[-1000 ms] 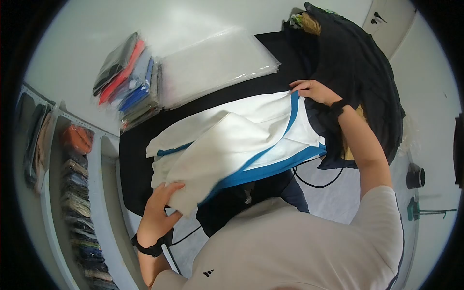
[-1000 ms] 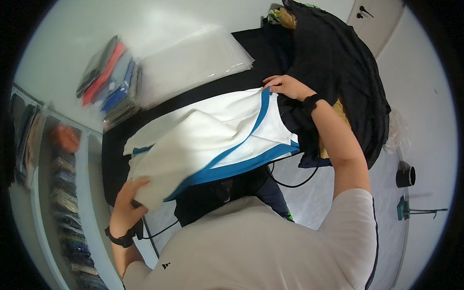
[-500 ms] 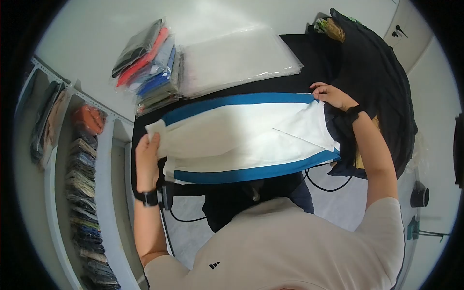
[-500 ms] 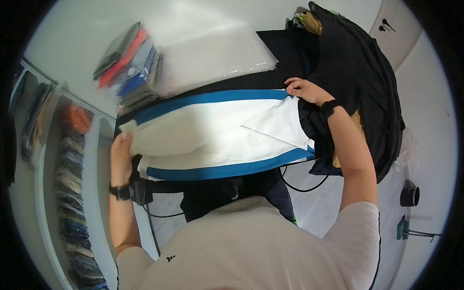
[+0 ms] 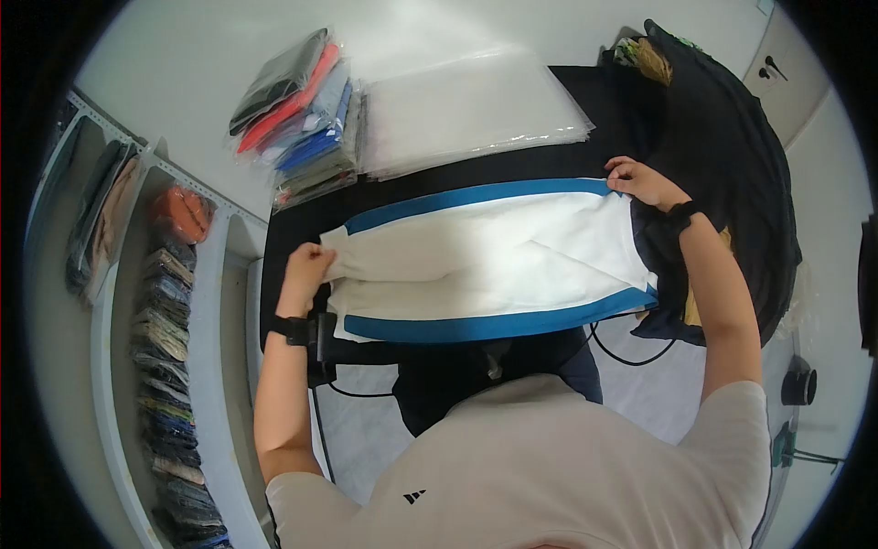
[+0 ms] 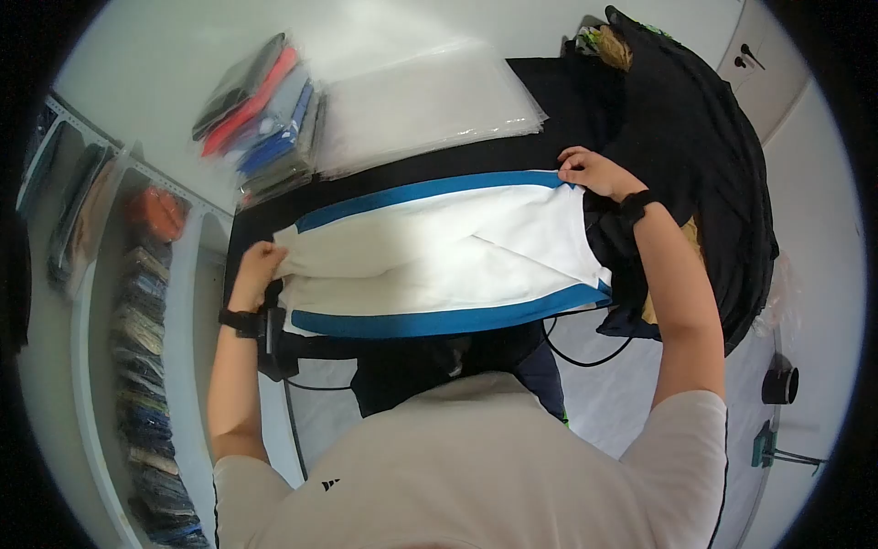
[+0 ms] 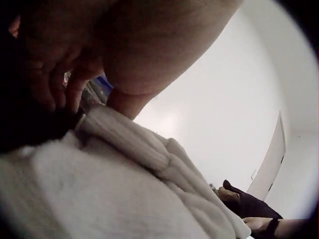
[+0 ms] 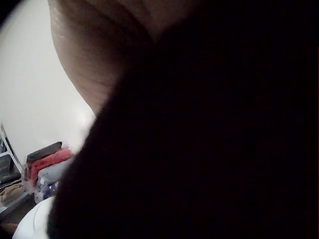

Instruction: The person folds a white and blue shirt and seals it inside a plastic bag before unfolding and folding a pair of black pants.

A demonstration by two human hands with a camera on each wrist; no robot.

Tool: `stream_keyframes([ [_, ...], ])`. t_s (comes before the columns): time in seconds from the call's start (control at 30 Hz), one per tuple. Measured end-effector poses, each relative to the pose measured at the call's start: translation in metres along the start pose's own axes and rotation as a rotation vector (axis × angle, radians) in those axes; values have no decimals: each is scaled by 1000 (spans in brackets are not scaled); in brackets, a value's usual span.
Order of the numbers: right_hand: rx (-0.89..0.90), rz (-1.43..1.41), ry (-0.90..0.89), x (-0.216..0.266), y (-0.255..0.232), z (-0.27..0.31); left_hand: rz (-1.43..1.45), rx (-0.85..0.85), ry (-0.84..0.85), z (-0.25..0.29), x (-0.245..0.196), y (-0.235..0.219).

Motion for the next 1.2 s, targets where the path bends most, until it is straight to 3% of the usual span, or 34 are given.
stream_keyframes([
  [0.1,1,4,22,3,-2,3,-332,-245,175,5,-2,-12],
  [0.13,18,-45,105,3,-3,6,-334,-247,168,10,-11,-17],
  [0.17,37,-93,186,5,-3,7,-255,-108,2,12,-13,-20],
  [0.2,-77,126,82,19,-8,11,-172,30,-167,18,-13,-19],
  [0.27,-121,355,47,64,-6,24,-81,77,-224,23,-12,-17],
  [0.3,-135,410,-9,95,7,33,10,130,-264,26,-13,-13],
  [0.37,-162,466,-379,144,47,46,49,118,-287,28,-19,-4],
  [0.43,-140,428,-451,176,106,54,-52,186,-251,24,-24,5],
  [0.5,-164,628,-323,196,159,65,-120,208,-281,27,-25,10],
  [0.53,-166,625,-316,198,174,69,104,250,-334,33,-33,15],
  [0.57,-48,676,-221,193,190,69,332,288,-382,37,-38,20],
  [0.6,70,725,-126,185,201,69,331,290,-378,36,-36,20],
  [0.67,53,715,-116,180,208,72,494,341,-371,37,-31,23],
  [0.77,71,689,-82,178,208,74,321,329,-227,33,-27,10],
  [0.8,67,692,-88,178,208,74,364,287,-217,46,-47,7],
  [0.9,48,689,-99,177,209,74,487,286,-179,33,-22,17],
  [0.97,37,682,-110,174,210,75,416,292,-228,31,-11,20],
  [1.07,-10,677,-134,172,213,76,639,351,-417,51,-28,18],
  [1.2,-50,695,-140,173,214,79,517,407,-407,50,-21,14],
])
Point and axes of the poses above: each hand's wrist, its own z-axis away from the middle knuckle, its own y-axis out of the palm, x = y × z, the point moved 5 cm from there along -z, towards the middle knuckle, and after that the axes turned 4 degrees about -x, right-handed, at the moved point
